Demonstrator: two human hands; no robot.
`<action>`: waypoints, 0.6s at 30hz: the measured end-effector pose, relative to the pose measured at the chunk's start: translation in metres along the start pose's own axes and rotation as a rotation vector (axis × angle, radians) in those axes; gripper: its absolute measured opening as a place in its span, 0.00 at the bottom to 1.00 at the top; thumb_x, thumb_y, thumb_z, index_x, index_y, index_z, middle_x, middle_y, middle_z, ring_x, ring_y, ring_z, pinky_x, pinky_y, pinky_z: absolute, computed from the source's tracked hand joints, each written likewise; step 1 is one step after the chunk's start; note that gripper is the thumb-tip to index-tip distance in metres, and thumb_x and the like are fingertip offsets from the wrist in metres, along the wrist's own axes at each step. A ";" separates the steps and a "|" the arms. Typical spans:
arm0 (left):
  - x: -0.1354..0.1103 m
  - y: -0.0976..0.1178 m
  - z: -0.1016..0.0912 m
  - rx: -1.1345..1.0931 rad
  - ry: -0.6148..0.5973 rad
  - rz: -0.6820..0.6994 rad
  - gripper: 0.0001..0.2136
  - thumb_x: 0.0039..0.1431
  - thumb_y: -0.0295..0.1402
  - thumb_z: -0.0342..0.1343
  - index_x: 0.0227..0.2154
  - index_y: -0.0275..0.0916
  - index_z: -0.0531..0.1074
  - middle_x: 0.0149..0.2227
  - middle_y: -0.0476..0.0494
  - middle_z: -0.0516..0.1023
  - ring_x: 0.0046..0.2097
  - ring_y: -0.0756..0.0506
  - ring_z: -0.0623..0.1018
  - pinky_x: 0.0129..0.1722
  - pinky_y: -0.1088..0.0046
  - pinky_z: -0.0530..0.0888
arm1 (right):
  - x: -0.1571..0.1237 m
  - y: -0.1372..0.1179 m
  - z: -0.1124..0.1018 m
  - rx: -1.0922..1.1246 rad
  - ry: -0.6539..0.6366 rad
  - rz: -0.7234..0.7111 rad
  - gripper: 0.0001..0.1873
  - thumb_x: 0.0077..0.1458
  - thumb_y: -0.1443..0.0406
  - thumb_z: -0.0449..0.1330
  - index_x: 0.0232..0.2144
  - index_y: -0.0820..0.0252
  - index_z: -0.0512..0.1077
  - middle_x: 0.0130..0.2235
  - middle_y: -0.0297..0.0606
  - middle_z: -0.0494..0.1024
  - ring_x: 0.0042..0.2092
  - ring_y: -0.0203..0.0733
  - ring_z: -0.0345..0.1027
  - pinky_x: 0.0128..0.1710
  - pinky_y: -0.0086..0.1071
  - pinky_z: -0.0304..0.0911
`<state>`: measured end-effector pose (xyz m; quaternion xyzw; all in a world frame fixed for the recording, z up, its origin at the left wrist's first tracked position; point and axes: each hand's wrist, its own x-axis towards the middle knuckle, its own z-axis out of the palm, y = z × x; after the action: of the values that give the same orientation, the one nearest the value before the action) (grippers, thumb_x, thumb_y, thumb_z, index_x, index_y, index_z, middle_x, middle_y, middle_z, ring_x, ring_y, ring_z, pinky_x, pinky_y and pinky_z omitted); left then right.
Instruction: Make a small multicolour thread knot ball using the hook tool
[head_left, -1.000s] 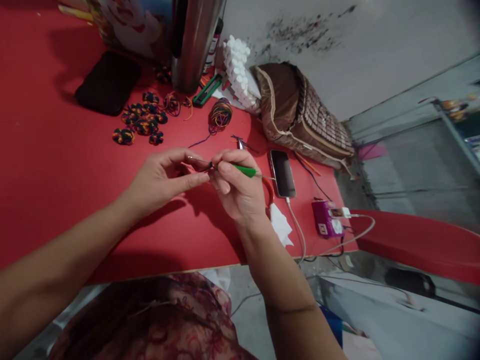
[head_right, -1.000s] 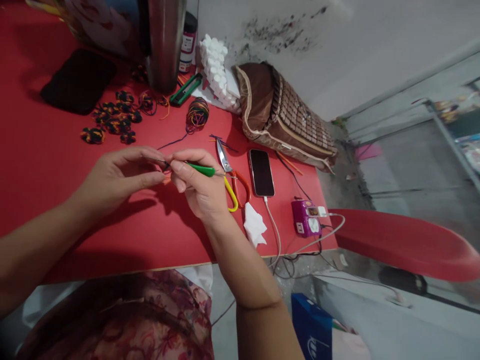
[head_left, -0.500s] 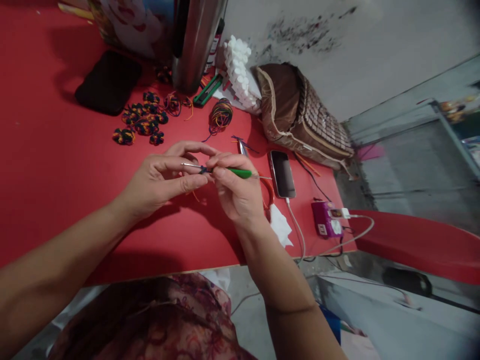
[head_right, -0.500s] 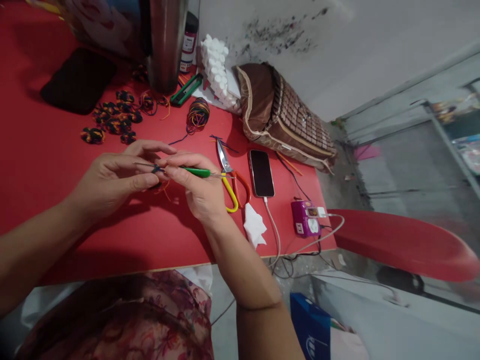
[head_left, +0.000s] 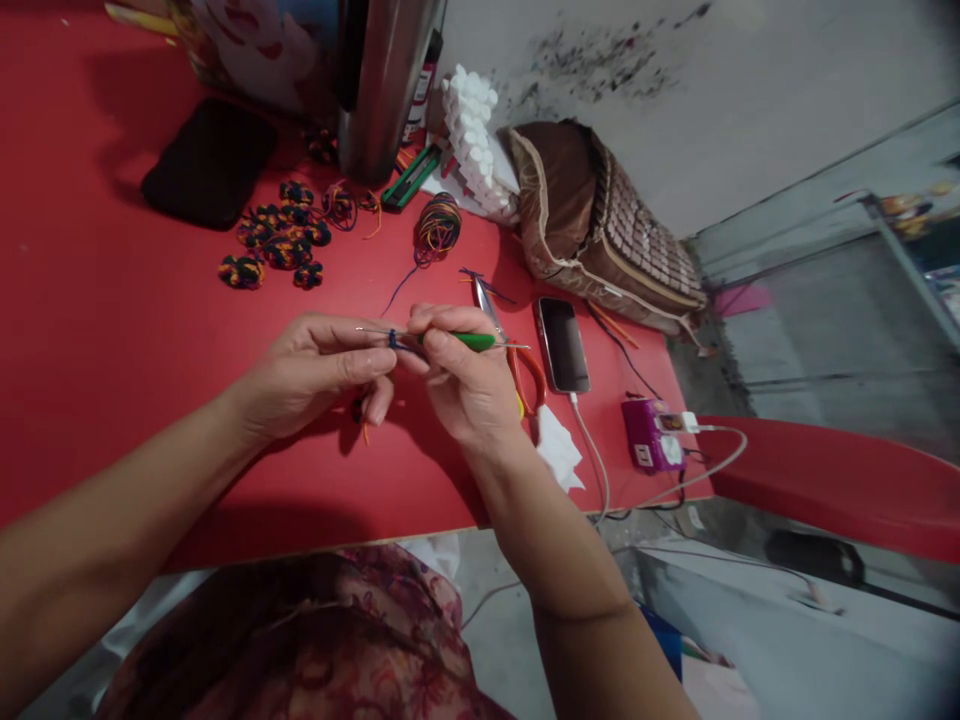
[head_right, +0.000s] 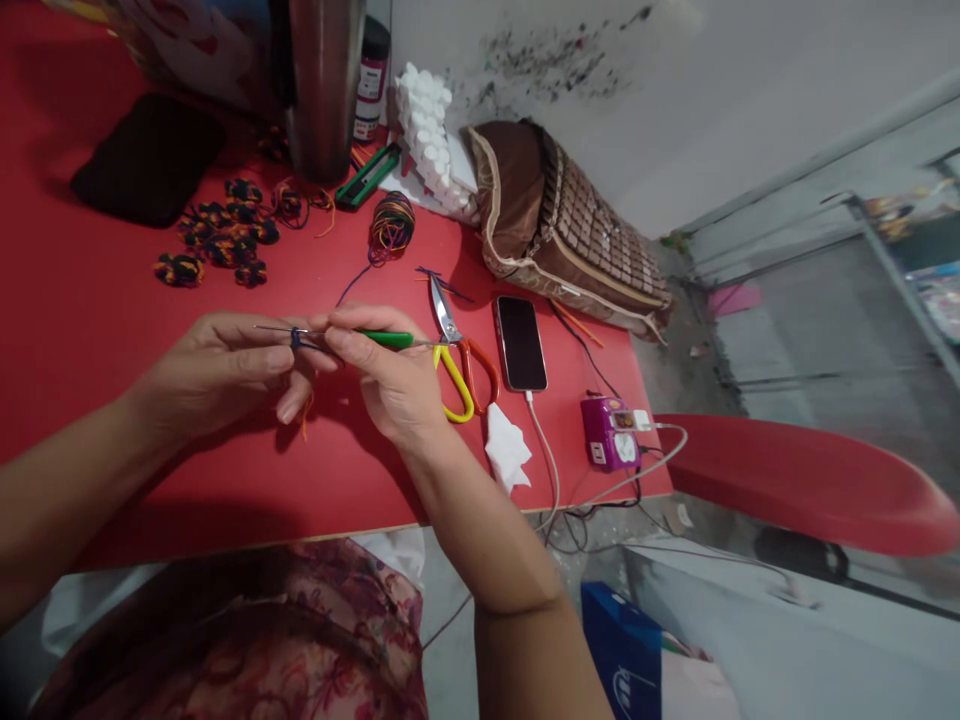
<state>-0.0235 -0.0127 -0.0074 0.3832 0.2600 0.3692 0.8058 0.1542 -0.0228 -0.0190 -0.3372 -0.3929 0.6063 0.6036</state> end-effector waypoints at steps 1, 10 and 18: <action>0.000 0.001 -0.001 -0.019 -0.027 -0.027 0.09 0.53 0.39 0.74 0.32 0.39 0.88 0.23 0.41 0.81 0.21 0.45 0.78 0.17 0.73 0.75 | 0.000 0.000 0.000 0.000 0.008 0.002 0.10 0.46 0.60 0.81 0.29 0.45 0.84 0.35 0.28 0.88 0.40 0.36 0.82 0.44 0.33 0.80; 0.003 0.000 0.002 -0.064 0.062 0.023 0.04 0.49 0.28 0.74 0.29 0.37 0.85 0.22 0.43 0.82 0.23 0.46 0.81 0.24 0.73 0.78 | 0.001 -0.001 0.000 -0.019 0.012 0.019 0.11 0.45 0.57 0.81 0.31 0.45 0.85 0.36 0.28 0.88 0.33 0.35 0.80 0.39 0.34 0.80; 0.006 -0.010 -0.002 0.089 0.259 0.175 0.09 0.46 0.27 0.78 0.30 0.42 0.85 0.30 0.48 0.83 0.31 0.50 0.80 0.32 0.75 0.79 | 0.000 0.001 0.001 -0.115 0.077 -0.047 0.09 0.46 0.60 0.80 0.31 0.44 0.86 0.36 0.29 0.88 0.40 0.39 0.81 0.46 0.36 0.80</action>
<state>-0.0170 -0.0116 -0.0175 0.3889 0.3437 0.4722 0.7125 0.1533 -0.0231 -0.0192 -0.3850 -0.4111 0.5551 0.6120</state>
